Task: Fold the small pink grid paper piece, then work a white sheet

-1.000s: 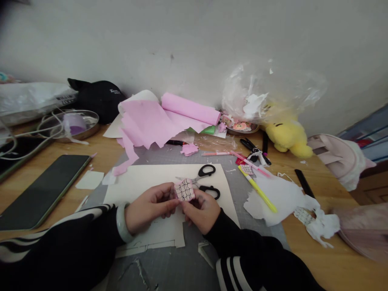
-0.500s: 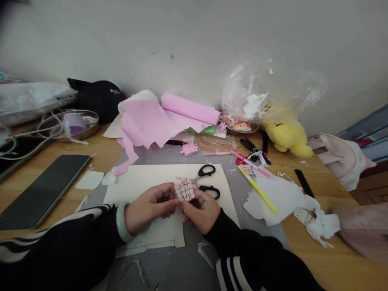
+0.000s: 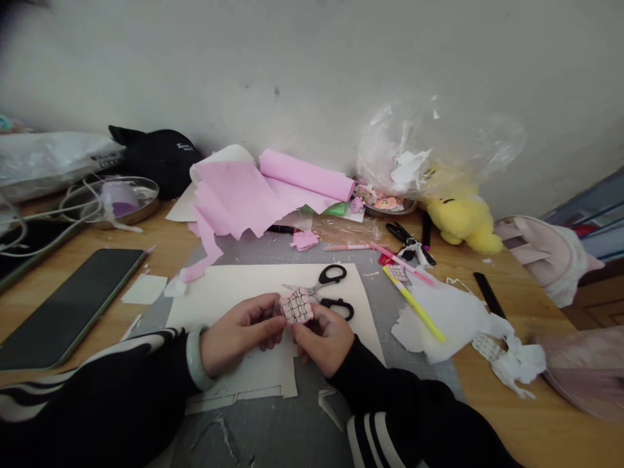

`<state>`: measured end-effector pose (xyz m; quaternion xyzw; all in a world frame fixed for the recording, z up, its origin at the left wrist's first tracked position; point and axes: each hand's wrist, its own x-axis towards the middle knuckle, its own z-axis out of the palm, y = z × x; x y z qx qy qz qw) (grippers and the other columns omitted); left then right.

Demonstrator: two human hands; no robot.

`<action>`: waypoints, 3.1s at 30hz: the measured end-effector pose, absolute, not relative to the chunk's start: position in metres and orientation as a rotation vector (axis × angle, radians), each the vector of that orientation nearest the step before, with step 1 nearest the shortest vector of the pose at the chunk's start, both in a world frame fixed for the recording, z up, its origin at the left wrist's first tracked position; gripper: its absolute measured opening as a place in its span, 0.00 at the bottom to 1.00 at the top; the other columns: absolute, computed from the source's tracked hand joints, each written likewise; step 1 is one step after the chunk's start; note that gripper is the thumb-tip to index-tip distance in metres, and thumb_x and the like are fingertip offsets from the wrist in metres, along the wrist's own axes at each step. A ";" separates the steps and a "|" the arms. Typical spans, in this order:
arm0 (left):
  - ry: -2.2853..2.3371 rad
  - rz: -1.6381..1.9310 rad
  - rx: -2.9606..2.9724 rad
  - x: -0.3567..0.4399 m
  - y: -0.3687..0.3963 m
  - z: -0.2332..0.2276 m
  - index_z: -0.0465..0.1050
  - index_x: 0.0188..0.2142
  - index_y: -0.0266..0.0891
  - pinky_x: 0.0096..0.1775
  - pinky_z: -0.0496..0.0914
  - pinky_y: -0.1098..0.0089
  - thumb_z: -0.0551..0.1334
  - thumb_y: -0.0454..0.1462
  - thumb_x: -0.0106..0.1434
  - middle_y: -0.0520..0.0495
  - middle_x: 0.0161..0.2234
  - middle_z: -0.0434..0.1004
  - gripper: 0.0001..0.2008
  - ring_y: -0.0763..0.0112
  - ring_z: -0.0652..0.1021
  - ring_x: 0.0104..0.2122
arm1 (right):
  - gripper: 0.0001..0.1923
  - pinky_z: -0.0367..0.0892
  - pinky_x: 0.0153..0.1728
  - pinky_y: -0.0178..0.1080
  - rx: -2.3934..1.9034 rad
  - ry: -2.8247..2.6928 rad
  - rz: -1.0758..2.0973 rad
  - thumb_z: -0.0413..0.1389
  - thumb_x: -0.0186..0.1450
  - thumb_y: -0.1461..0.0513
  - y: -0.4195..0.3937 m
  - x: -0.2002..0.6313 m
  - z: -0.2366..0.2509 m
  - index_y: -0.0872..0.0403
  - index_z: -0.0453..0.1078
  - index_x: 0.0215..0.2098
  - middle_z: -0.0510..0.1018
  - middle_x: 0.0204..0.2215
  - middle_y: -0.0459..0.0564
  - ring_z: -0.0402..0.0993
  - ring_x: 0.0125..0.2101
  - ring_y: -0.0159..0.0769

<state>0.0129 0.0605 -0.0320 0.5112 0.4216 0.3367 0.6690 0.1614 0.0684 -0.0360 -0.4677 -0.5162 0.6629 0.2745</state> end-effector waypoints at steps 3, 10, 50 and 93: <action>0.962 0.761 1.146 0.012 0.061 -0.033 0.60 0.26 0.35 0.19 0.58 0.78 0.54 0.38 0.53 0.56 0.17 0.60 0.07 0.80 0.63 0.17 | 0.11 0.57 0.11 0.27 -1.276 -1.386 1.789 0.53 0.48 0.57 0.068 0.161 -0.036 0.57 0.59 0.24 0.62 0.14 0.39 0.58 0.11 0.20; 0.944 0.760 1.168 0.013 0.061 -0.031 0.62 0.26 0.34 0.19 0.57 0.78 0.54 0.36 0.53 0.56 0.18 0.60 0.05 0.80 0.63 0.17 | 0.11 0.58 0.11 0.26 -1.262 -1.416 1.773 0.53 0.49 0.58 0.067 0.162 -0.036 0.56 0.59 0.26 0.63 0.15 0.39 0.58 0.12 0.20; 0.964 0.744 1.175 0.013 0.061 -0.036 0.59 0.24 0.36 0.18 0.57 0.78 0.53 0.39 0.54 0.56 0.17 0.61 0.08 0.81 0.63 0.17 | 0.09 0.57 0.11 0.27 -1.299 -1.448 1.740 0.50 0.50 0.59 0.067 0.162 -0.036 0.58 0.59 0.25 0.63 0.12 0.39 0.58 0.11 0.21; 0.962 0.761 1.154 0.014 0.061 -0.032 0.60 0.24 0.35 0.19 0.57 0.77 0.50 0.38 0.56 0.55 0.17 0.63 0.09 0.80 0.63 0.17 | 0.11 0.58 0.14 0.28 -1.284 -1.531 1.689 0.50 0.52 0.56 0.067 0.165 -0.040 0.58 0.60 0.26 0.63 0.17 0.42 0.59 0.16 0.23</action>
